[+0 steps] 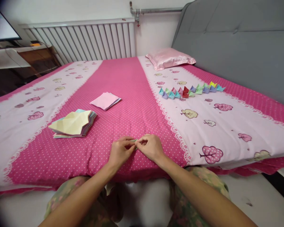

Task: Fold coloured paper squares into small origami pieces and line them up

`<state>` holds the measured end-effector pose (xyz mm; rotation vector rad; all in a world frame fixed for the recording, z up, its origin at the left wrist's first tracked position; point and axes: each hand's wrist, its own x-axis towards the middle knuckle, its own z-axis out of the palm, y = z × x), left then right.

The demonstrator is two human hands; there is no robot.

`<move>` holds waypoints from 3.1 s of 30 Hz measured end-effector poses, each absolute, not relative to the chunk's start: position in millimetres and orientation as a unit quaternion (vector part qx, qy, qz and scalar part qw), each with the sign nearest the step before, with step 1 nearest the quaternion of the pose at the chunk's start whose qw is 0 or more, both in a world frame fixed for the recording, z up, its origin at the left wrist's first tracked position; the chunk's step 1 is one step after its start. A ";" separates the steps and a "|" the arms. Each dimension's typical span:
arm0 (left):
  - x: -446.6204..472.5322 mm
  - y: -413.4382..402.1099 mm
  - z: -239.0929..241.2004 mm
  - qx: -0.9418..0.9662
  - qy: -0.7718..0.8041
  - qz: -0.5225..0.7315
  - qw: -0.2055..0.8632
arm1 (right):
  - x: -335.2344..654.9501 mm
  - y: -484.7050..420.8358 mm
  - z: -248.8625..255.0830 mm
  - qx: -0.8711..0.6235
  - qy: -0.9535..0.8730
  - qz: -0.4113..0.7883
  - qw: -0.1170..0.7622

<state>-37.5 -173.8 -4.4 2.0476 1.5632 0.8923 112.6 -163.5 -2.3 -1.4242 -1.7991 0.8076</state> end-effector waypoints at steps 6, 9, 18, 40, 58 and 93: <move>-29.0 -177.7 -4.2 0.709 0.598 0.315 0.200 | 112.7 -165.4 -4.7 -0.552 -0.698 0.309 0.335; -26.7 -177.3 -6.5 0.706 0.604 0.319 0.188 | 112.3 -166.4 -4.6 -0.565 -0.683 0.320 0.334; -25.7 -175.2 -10.5 0.708 0.599 0.325 0.187 | 115.8 -166.0 1.5 -0.579 -0.702 0.267 0.317; -26.9 -174.2 -11.4 0.749 0.576 0.293 0.148 | 109.6 -162.9 14.7 -0.576 -0.814 0.068 0.034; -35.1 -181.8 1.4 0.785 0.593 0.179 0.009 | 111.1 -163.7 9.4 -0.557 -0.827 0.064 0.044; -13.7 -170.7 21.4 0.815 0.579 0.000 -0.018 | 94.3 -164.6 20.4 -0.599 -0.799 0.050 0.001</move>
